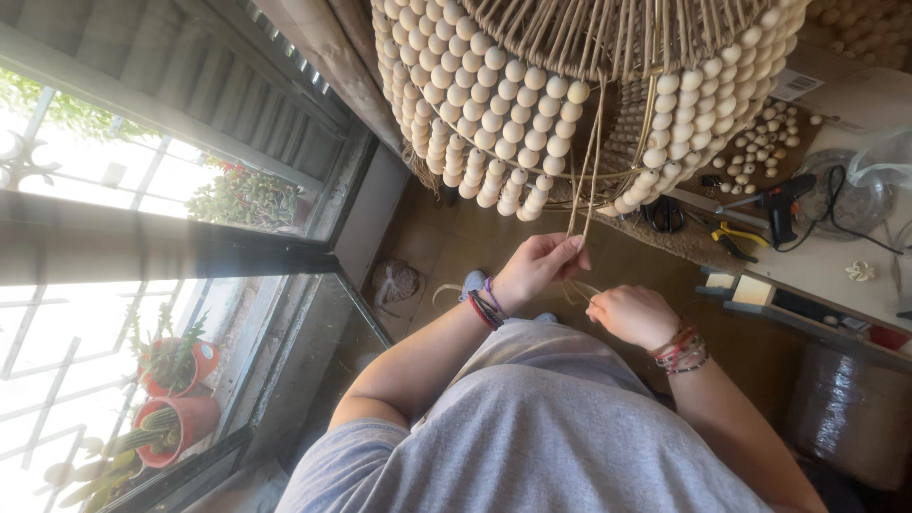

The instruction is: The person constructs a beaded lampshade by threading wooden beads onto strings and securing them to the lampshade frame, occasionally using a small tool to help thread the strings.

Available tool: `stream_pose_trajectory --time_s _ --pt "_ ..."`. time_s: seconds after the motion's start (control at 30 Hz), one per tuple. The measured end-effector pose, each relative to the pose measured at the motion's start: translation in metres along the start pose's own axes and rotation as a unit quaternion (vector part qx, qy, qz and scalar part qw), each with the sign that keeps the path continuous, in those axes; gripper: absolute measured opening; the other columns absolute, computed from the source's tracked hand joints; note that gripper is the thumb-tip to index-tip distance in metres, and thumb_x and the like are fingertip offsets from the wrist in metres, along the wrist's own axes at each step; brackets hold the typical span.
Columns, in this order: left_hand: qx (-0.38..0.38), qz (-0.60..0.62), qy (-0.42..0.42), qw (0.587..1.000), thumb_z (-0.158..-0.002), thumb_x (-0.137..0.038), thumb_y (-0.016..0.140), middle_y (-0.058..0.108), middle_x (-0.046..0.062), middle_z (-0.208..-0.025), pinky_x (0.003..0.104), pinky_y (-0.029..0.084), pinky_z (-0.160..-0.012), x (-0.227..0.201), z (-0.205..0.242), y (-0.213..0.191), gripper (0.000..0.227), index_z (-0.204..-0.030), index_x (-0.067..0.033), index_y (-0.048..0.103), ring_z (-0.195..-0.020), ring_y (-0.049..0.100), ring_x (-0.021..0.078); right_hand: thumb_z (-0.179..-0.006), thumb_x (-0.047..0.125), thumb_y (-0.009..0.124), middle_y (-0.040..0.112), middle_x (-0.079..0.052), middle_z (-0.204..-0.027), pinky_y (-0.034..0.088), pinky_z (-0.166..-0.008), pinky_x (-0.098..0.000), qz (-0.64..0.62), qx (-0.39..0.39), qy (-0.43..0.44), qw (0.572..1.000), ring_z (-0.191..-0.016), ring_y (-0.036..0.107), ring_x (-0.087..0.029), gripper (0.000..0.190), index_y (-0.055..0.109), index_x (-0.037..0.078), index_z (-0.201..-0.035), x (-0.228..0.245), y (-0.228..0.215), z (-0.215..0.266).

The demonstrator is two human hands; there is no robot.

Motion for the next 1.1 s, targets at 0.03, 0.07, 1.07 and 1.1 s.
stream_pose_trajectory --time_s 0.03,0.07,1.07,1.1 --pt "-0.001 -0.001 0.002 1.000 -0.107 -0.039 0.050 0.055 -0.007 -0.056 0.017 0.042 -0.056 -0.003 0.001 -0.004 0.037 -0.087 -0.0195 0.074 -0.055 0.047 0.0031 -0.100 0.035 0.048 0.079 -0.008 -0.090 0.058 -0.089 -0.0458 0.001 -0.001 -0.001 1.000 -0.095 0.075 -0.031 0.035 0.076 0.018 -0.088 0.009 -0.020 0.007" --pt "-0.050 -0.094 0.027 0.994 -0.096 -0.046 0.063 0.062 -0.003 -0.064 0.025 0.048 -0.061 -0.007 0.004 -0.008 0.029 -0.088 -0.0200 0.073 -0.061 0.056 0.0119 -0.100 0.031 0.051 0.079 -0.010 -0.087 0.060 -0.086 -0.0458 -0.031 -0.065 -0.020 0.997 -0.090 0.076 -0.032 0.034 0.078 0.013 -0.088 0.020 -0.040 0.016" --pt "-0.120 -0.382 0.131 0.907 -0.078 -0.029 0.080 0.065 0.002 -0.071 0.043 0.058 -0.068 -0.012 -0.006 -0.003 0.022 -0.088 -0.0172 0.064 -0.070 0.071 0.0304 -0.106 0.022 0.044 0.062 -0.007 -0.083 0.052 -0.050 -0.0241 -0.441 -0.246 -0.235 0.830 -0.059 0.060 -0.011 0.026 0.060 0.004 -0.116 0.030 -0.106 0.045" --pt "-0.117 -0.403 0.138 0.897 -0.081 -0.026 0.078 0.069 0.004 -0.078 0.045 0.059 -0.071 -0.009 -0.009 -0.003 0.019 -0.089 -0.0162 0.064 -0.075 0.073 0.0335 -0.108 0.021 0.047 0.057 0.004 -0.059 0.053 -0.054 -0.0245 -0.347 -0.270 -0.200 0.876 -0.053 0.056 -0.009 0.032 0.071 0.009 -0.091 0.026 -0.101 0.044"
Point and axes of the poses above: each hand's wrist, its own z-axis away from the middle knuckle, its own y-axis out of the palm, x = y × z, the point moved 2 cm from there along -z, towards the middle knuckle
